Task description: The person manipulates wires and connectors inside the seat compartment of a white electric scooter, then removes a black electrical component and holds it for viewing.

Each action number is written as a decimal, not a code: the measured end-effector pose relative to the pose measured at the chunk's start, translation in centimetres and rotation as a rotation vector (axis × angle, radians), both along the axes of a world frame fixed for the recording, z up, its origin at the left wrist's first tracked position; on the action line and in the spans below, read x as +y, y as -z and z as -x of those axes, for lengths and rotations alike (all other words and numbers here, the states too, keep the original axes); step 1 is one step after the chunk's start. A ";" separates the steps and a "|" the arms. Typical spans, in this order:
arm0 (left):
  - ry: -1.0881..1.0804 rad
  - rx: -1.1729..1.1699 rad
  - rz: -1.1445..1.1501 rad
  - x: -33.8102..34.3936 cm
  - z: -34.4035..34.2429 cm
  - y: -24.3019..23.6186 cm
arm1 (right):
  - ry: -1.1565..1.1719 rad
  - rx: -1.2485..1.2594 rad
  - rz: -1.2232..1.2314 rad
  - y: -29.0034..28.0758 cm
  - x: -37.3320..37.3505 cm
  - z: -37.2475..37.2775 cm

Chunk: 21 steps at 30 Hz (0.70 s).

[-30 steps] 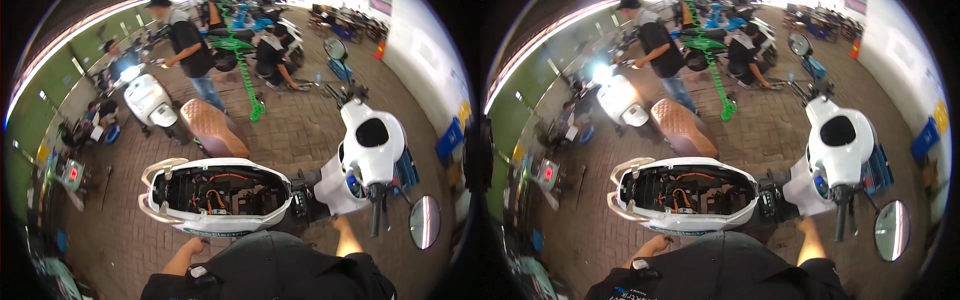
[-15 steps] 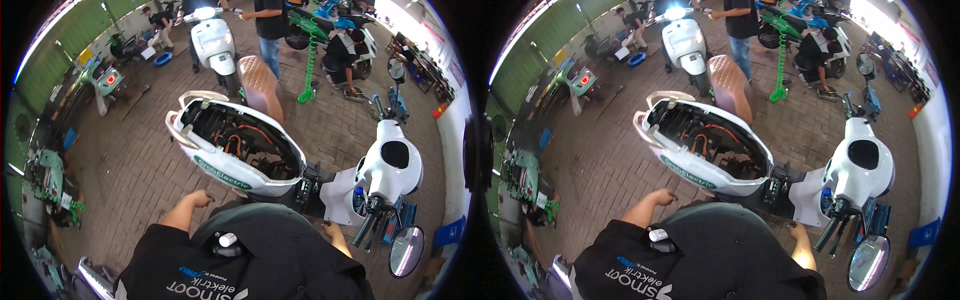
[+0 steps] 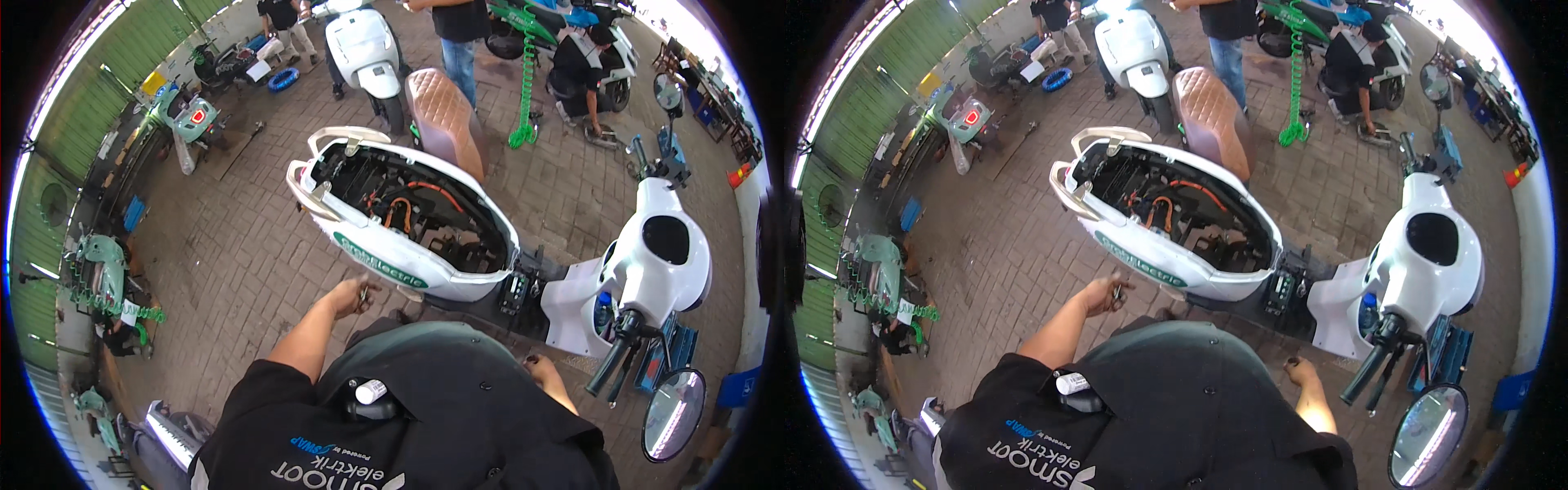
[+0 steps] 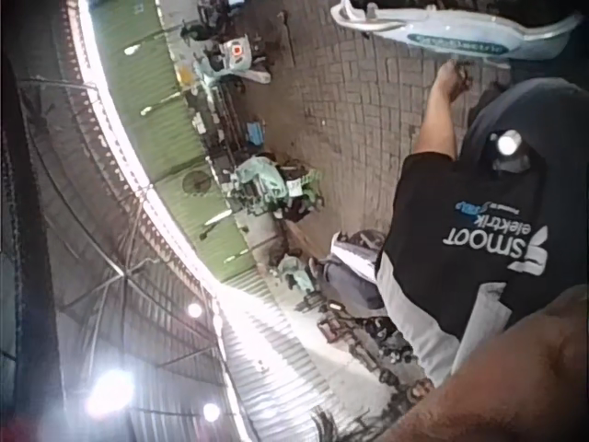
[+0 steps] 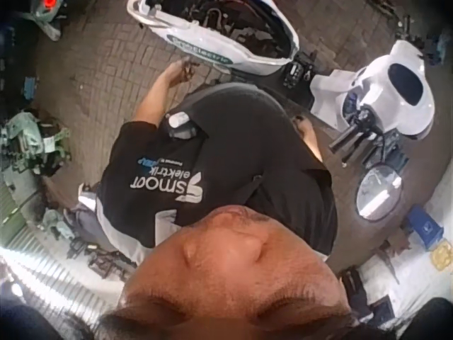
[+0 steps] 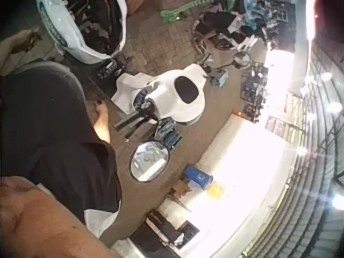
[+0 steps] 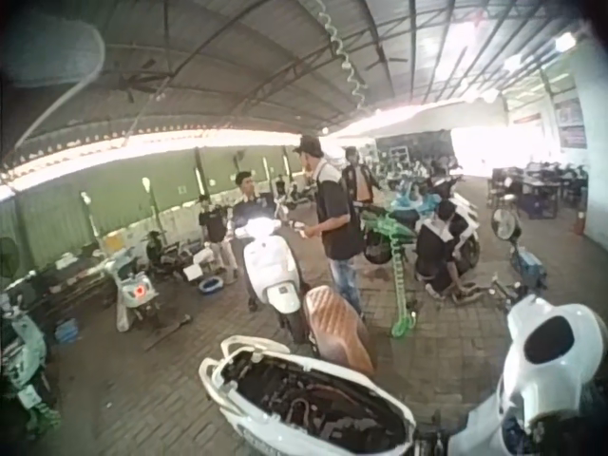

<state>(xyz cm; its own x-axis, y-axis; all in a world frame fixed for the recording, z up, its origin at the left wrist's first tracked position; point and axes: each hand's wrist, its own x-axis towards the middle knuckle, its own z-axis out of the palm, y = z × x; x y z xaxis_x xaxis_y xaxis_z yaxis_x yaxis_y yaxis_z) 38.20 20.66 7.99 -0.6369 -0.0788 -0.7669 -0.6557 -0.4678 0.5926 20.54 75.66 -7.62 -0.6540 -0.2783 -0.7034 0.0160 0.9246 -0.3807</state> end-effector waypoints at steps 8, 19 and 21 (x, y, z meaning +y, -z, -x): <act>-0.006 0.256 -0.065 3.2 5.6 -5.7 | -0.113 0.115 0.285 -9.1 -9.7 0.7; 0.201 0.429 0.155 15.3 12.8 -4.4 | -0.367 0.622 0.907 -22.3 -22.8 1.1; 0.248 0.500 0.294 16.0 13.4 -4.2 | -0.285 0.588 0.863 -22.9 -22.8 0.9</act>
